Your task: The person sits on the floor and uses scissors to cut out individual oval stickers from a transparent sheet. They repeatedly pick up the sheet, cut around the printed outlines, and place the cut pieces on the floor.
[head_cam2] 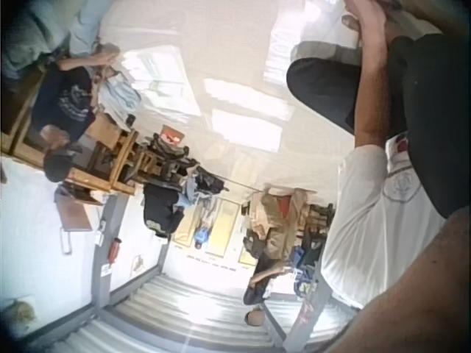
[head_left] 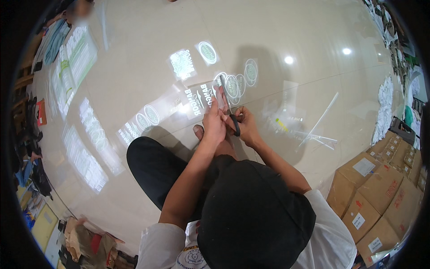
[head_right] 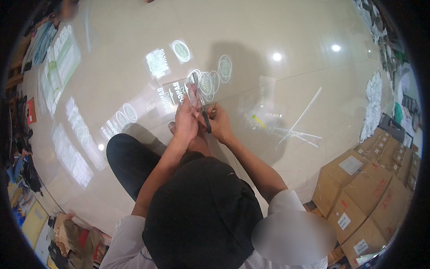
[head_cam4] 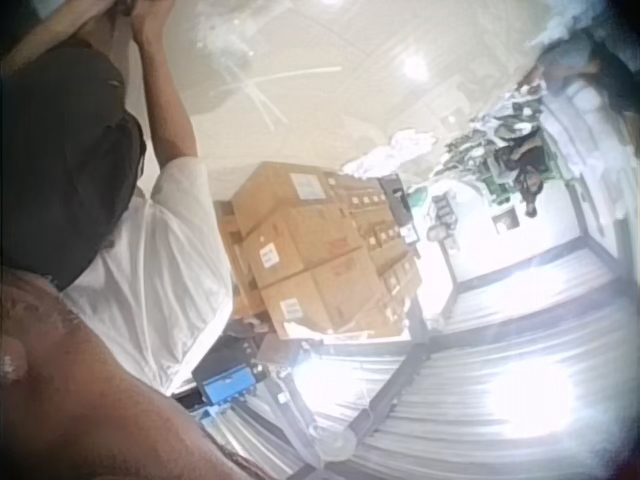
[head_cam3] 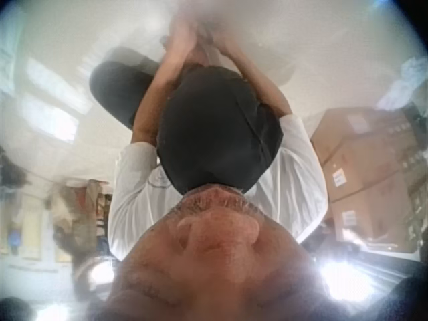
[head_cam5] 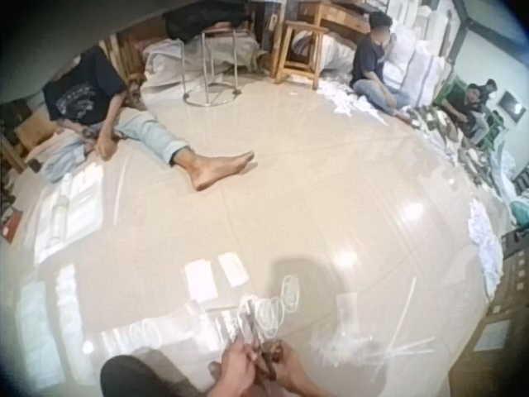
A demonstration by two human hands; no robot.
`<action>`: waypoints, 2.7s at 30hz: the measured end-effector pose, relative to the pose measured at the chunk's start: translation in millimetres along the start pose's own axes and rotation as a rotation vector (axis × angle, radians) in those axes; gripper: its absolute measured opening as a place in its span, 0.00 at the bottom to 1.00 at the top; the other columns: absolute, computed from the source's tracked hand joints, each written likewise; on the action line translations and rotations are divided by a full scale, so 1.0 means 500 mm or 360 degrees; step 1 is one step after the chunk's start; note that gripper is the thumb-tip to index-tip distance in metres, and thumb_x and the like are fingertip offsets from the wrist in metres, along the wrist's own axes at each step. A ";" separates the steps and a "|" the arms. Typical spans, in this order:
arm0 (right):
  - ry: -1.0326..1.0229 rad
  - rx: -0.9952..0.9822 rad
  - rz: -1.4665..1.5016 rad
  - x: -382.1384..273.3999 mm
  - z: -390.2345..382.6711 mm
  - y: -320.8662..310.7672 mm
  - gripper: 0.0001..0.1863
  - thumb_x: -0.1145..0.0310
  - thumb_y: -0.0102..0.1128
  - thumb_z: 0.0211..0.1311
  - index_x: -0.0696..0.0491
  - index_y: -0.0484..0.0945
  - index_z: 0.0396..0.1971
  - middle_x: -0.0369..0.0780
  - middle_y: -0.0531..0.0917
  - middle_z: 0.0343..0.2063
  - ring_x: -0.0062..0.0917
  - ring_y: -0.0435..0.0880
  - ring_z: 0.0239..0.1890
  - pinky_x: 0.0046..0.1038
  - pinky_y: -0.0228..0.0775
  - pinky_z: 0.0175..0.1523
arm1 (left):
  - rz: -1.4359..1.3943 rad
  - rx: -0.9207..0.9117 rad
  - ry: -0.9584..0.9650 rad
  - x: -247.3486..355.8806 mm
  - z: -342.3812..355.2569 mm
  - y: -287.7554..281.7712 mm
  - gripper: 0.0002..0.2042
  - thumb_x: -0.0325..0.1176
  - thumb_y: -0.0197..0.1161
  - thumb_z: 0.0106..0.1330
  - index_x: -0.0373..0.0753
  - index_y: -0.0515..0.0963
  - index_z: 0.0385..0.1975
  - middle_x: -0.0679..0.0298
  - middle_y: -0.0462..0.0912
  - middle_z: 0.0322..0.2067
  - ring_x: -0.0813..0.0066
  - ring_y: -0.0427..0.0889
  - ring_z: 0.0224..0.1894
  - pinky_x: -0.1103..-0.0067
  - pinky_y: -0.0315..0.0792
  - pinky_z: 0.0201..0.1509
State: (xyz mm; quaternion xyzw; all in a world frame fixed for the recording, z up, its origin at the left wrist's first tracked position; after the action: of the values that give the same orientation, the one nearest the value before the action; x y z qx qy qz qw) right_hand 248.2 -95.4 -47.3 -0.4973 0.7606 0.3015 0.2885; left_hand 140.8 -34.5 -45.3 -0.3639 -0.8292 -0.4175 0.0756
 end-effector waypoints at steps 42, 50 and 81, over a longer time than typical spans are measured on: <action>-0.0497 -0.0312 -0.0208 -0.064 -0.105 0.046 0.23 0.67 0.76 0.61 0.56 0.76 0.52 0.29 0.79 0.28 0.11 0.76 0.31 0.19 0.67 0.39 | -0.0200 -0.0508 -0.0015 0.146 -0.038 0.112 0.21 0.38 0.43 0.86 0.35 0.61 0.72 0.55 0.73 0.68 0.57 0.73 0.70 0.58 0.66 0.77; -0.0339 -0.0332 -0.0189 -0.095 -0.089 0.058 0.20 0.69 0.75 0.63 0.56 0.77 0.51 0.27 0.79 0.25 0.08 0.74 0.28 0.19 0.64 0.36 | -0.0183 -0.0503 -0.0018 0.146 -0.042 0.105 0.21 0.39 0.42 0.86 0.34 0.62 0.72 0.51 0.77 0.64 0.57 0.78 0.66 0.59 0.69 0.75; -0.0320 -0.0234 -0.0241 -0.113 -0.042 0.075 0.26 0.66 0.80 0.60 0.55 0.71 0.49 0.31 0.80 0.20 0.10 0.74 0.24 0.19 0.62 0.29 | -0.0224 -0.0403 -0.0134 0.158 -0.028 0.065 0.22 0.38 0.49 0.84 0.30 0.63 0.69 0.50 0.78 0.62 0.56 0.79 0.65 0.58 0.72 0.74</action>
State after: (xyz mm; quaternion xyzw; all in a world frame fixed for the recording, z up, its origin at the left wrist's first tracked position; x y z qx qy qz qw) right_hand 229.3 -66.1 14.5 -0.5404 0.6640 0.3819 0.3480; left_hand 102.7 10.2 18.1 -0.3285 -0.7958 -0.5075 -0.0351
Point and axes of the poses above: each hand's wrist, its own z-axis towards the middle knuckle, its own y-axis out of the palm, x = y × z, the point moved 3 cm from there along z, towards the middle knuckle
